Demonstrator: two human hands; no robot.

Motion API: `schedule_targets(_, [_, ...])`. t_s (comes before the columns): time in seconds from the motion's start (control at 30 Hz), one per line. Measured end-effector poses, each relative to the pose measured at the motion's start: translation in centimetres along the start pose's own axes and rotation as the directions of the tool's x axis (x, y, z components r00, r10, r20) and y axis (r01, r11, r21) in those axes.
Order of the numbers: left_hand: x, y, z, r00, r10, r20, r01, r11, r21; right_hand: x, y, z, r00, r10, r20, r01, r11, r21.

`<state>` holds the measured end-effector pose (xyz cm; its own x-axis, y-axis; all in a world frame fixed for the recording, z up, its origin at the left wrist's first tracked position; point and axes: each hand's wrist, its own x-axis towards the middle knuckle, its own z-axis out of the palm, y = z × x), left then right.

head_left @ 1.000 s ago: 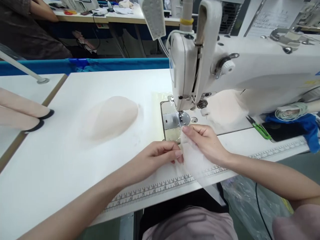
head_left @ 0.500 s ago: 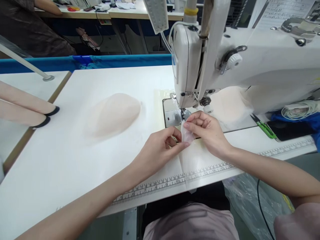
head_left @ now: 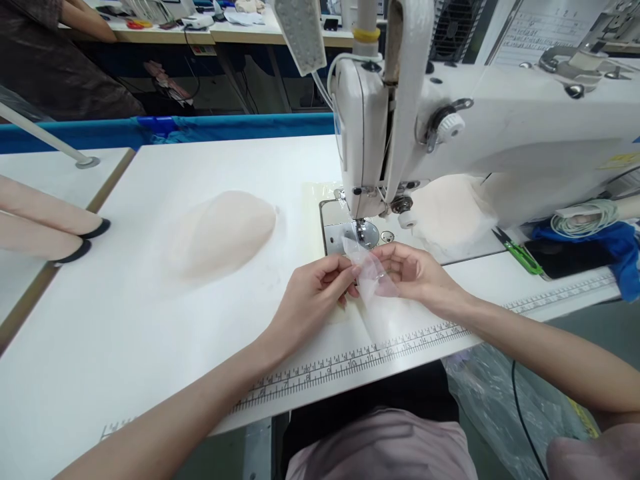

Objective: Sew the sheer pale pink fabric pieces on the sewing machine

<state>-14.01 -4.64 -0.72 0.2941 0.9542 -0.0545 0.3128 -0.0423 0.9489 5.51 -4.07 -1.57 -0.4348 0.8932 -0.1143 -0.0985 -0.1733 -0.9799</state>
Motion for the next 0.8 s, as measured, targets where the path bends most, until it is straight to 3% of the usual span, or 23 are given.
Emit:
schedule_targets(0.33, [-0.6,-0.7,0.1,0.975,0.218,-0.04,-0.211,0.968,0.136,0.5,-1.3,2.2,0.998,-0.061,0.004,0.06,0.97,-0.234])
schedule_targets(0.53, [-0.3,-0.8,-0.5,0.996,0.068,0.061,-0.059,0.989,-0.135,0.3,-1.5,1.9,0.992,-0.095,-0.084,0.078,0.98,-0.186])
schedule_targets(0.7, [0.5,-1.0,-1.6,0.982,-0.15,0.113,0.187,0.853,-0.487,-0.2,-2.0,2.1,0.992,-0.042,-0.116,0.026,0.991,-0.128])
schedule_targets(0.8, [0.5,-0.6,-2.1,0.975,-0.129,0.179,0.202,0.845,-0.495,-0.4,-2.2,2.7,0.997,-0.047,-0.062,0.038,0.989,-0.14])
